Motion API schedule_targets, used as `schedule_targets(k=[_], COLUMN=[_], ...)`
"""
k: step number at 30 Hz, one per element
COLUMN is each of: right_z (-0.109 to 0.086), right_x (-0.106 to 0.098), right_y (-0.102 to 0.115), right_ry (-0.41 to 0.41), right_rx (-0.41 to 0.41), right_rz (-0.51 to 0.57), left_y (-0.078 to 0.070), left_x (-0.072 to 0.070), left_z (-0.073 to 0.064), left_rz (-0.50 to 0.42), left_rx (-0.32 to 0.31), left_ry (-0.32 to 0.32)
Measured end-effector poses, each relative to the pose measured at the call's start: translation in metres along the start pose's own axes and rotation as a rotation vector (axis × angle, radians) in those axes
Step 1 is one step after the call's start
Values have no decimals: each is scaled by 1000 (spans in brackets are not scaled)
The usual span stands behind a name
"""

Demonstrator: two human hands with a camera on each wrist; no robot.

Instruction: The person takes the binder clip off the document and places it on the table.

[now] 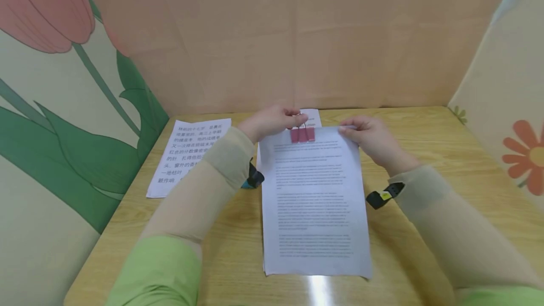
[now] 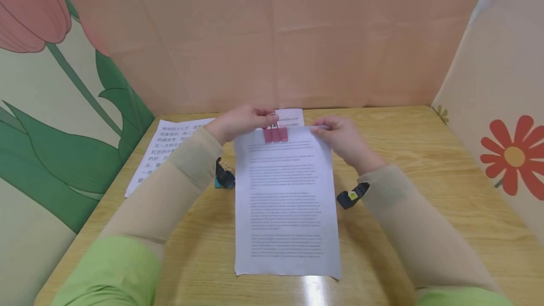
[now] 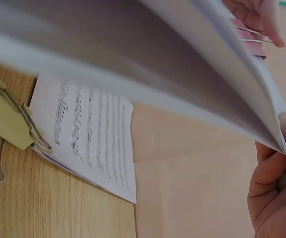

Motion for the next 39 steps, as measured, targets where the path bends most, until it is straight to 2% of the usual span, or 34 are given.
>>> schedule_targets(k=[5, 11, 19, 25, 32, 39], right_z=[-1, -2, -2, -3, -3, -2], right_x=[-1, -2, -1, -1, 0, 2], right_y=[0, 0, -1, -3, -3, -7], right_ry=[6, 13, 8, 18, 3, 22], right_rx=[5, 6, 9, 14, 24, -7], right_rz=[-17, -23, -25, -21, -15, -39], left_y=[0, -3, -5, -4, -6, -7], left_x=[1, 3, 6, 9, 15, 18], left_z=[-2, 2, 5, 5, 4, 3], left_rz=[-77, -197, -242, -262, -261, -286], left_rx=[-36, -68, -41, -46, -43, -74], left_ry=[38, 88, 113, 96, 30, -19])
Point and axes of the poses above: each hand's wrist, its own z-axis towards the middle knuckle, its own x-axis out of the palm, y = z × x, the point moved 1 cm from there along z, towards the middle knuckle, and after that the axes turned 12 degrees about -x, right-handed, at the moved point
